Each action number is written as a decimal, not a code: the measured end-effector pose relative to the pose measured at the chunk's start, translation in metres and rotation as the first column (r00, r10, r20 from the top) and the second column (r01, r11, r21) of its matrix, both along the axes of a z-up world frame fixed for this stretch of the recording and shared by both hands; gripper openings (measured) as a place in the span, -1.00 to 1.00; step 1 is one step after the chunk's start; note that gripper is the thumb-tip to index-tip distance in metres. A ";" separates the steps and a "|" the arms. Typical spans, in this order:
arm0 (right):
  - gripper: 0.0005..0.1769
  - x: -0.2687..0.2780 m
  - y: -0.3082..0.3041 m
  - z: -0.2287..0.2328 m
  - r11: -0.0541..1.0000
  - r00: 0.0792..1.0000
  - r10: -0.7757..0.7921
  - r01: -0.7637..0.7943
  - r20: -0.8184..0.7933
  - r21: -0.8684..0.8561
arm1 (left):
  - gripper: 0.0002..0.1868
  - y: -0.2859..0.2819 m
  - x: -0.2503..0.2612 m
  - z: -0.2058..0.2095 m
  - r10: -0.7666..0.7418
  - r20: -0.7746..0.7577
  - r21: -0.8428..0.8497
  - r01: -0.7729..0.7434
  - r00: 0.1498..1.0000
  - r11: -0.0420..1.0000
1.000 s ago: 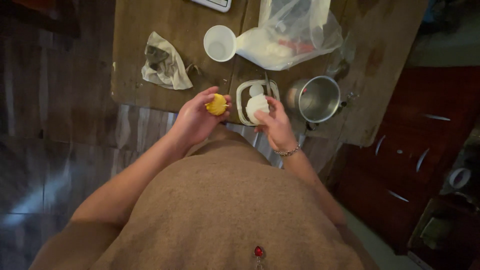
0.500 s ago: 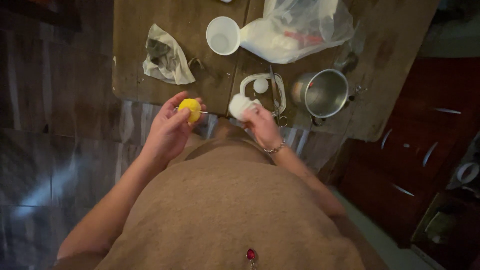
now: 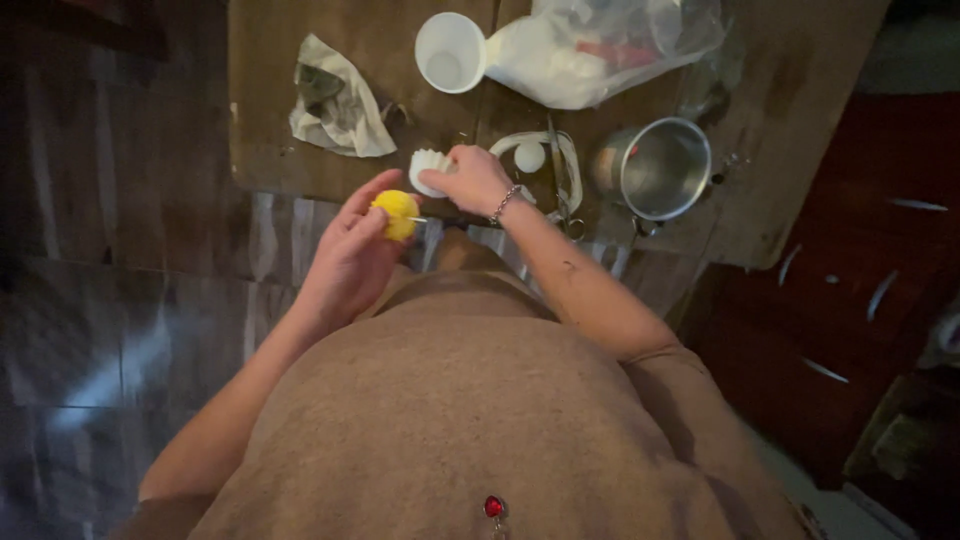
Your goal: The person presses a yellow wax ball into a white spiky mold and shapes it by hand, then trims a greenish molded ball with scissors at a wooden table. They handle a bag of white powder, a metal pot, cups, and a scale while working the molded pieces.
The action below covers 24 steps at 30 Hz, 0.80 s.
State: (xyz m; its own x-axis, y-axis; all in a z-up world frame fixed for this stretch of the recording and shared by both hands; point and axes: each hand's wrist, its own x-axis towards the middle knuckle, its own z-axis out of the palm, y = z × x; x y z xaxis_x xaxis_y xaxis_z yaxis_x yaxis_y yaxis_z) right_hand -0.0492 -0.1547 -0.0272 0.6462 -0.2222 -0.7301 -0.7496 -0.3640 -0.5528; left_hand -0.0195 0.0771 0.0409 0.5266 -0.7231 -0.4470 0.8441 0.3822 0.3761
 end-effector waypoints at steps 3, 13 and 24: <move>-0.30 -0.004 -0.001 -0.034 0.963 0.966 0.097 -0.030 0.241 -0.266 | -0.33 -0.006 0.003 0.016 -0.026 -0.018 -0.062 0.025 1.000 0.998; -0.37 -0.014 -0.003 -0.024 0.902 0.877 0.047 0.168 0.478 -0.397 | -0.33 -0.012 0.000 0.013 -0.083 -0.028 -0.122 0.079 0.996 0.989; -0.81 -0.102 -0.021 0.063 0.914 0.809 -0.233 0.371 0.539 -0.161 | -0.42 -0.031 0.000 0.007 -0.172 -0.061 -0.094 0.166 0.983 0.982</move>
State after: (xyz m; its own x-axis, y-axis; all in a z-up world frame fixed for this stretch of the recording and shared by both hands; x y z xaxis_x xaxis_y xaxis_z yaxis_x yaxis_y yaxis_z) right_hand -0.1512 -0.1752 0.0354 0.7730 -0.5953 -0.2193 -0.4899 -0.3406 -0.8025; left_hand -0.0197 0.0457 0.0479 0.3637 -0.8374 -0.4081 0.9219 0.2607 0.2867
